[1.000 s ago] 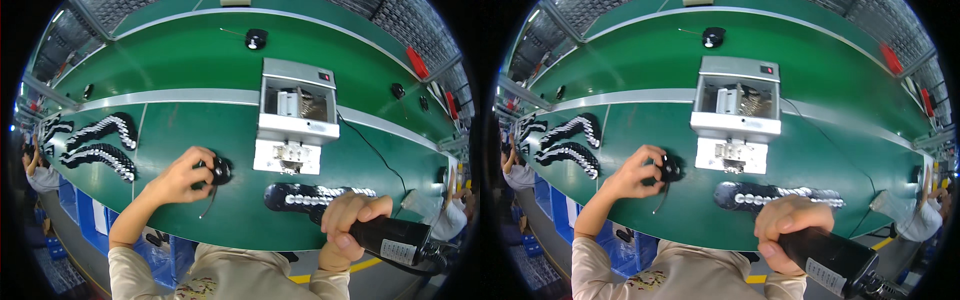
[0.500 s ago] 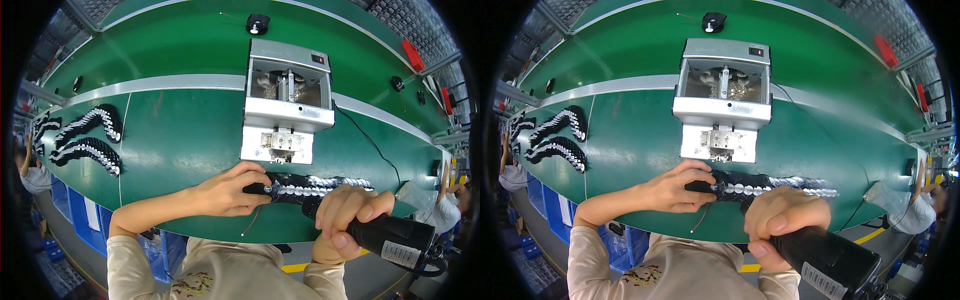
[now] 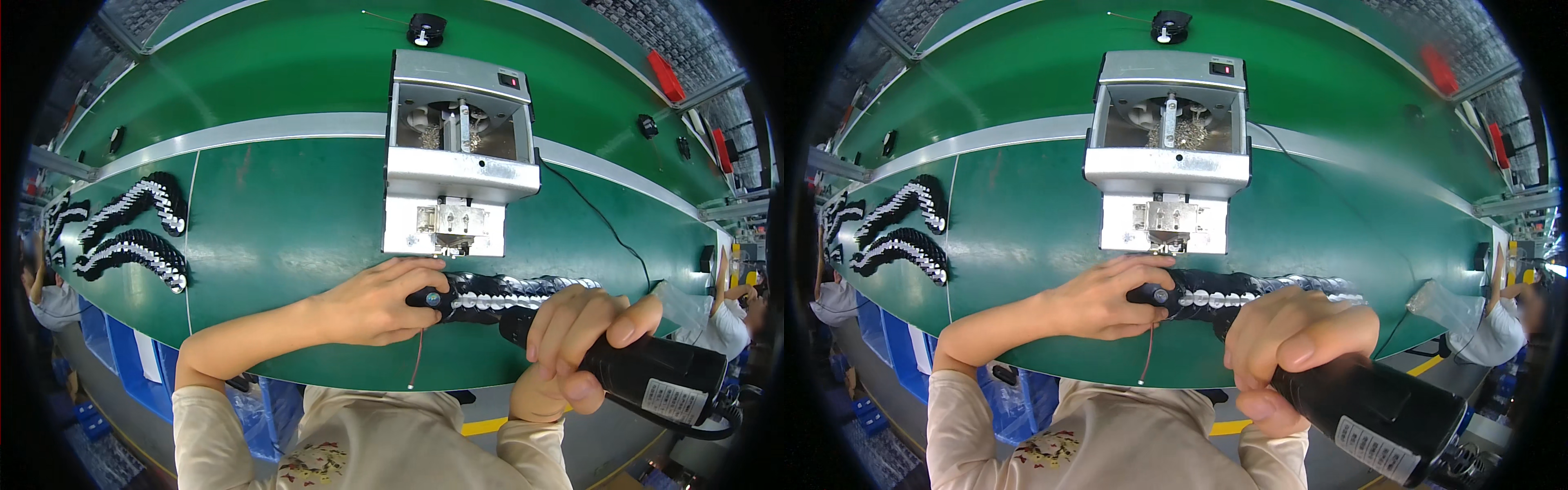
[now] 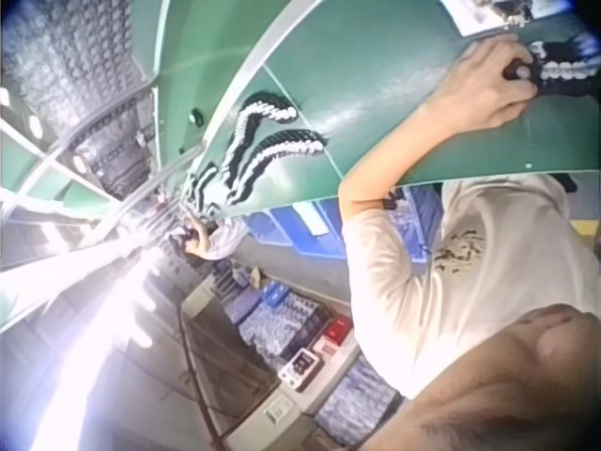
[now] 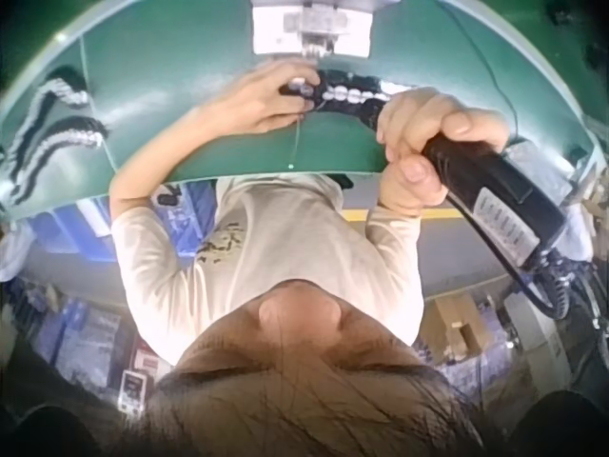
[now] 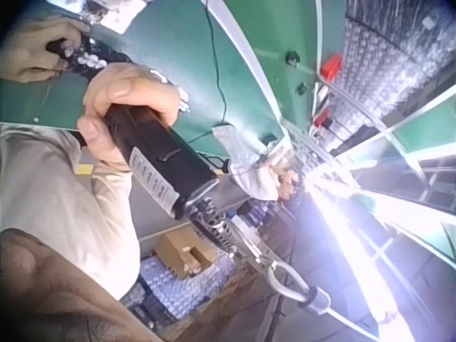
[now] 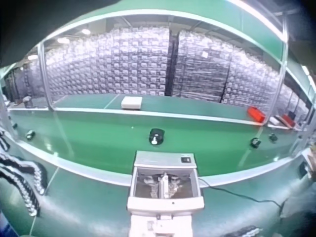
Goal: Use an electric screwdriver to attach fans to electronic components on a factory assembly line.
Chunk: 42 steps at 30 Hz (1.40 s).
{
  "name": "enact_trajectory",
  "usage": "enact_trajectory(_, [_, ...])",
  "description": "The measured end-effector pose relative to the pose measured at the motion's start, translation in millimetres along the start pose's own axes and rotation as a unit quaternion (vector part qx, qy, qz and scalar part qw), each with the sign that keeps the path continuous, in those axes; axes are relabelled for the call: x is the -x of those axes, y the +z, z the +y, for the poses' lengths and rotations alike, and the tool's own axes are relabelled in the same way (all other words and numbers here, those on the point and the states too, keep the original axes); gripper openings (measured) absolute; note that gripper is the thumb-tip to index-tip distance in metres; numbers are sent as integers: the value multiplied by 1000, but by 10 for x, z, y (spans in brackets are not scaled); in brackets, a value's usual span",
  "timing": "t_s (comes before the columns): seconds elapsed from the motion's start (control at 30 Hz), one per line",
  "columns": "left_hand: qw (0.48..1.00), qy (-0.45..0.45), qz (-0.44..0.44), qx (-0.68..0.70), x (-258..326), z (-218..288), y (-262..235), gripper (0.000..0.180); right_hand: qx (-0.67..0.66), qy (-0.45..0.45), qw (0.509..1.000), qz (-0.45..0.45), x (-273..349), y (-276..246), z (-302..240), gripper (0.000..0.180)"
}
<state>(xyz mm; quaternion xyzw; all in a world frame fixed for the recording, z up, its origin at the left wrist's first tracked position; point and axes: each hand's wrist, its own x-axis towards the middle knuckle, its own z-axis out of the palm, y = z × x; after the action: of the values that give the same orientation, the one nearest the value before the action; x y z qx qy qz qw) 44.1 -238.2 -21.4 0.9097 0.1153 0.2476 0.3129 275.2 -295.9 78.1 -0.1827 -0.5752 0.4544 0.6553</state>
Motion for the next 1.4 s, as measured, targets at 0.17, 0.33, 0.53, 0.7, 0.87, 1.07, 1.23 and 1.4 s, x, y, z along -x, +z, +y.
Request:
enact_trajectory(0.17, [999,16,35,-12,-12,3,88,18,-5,-24,1000,19,-92,104,23,54])
enact_trajectory(0.33, [1000,13,18,-22,44,20,63,22,75,-38,994,70,-470,314,213,54])
enact_trajectory(0.53, [1000,5,18,-5,208,14,-2,28,167,-35,980,103,-630,388,398,48])
enact_trajectory(0.7, [999,-2,39,1,247,10,29,27,199,-2,977,80,-608,393,445,41])
enact_trajectory(0.87, [998,-11,56,33,295,-28,57,27,149,-2,985,85,-507,460,459,40])
enact_trajectory(1.07, [998,-16,65,18,292,-20,53,22,55,49,992,101,-168,508,283,45])
enact_trajectory(1.23, [997,-18,72,23,295,-22,51,21,59,29,997,34,-123,466,418,37])
enact_trajectory(1.4, [996,-18,81,14,301,-32,64,17,45,77,987,134,-86,581,367,45])
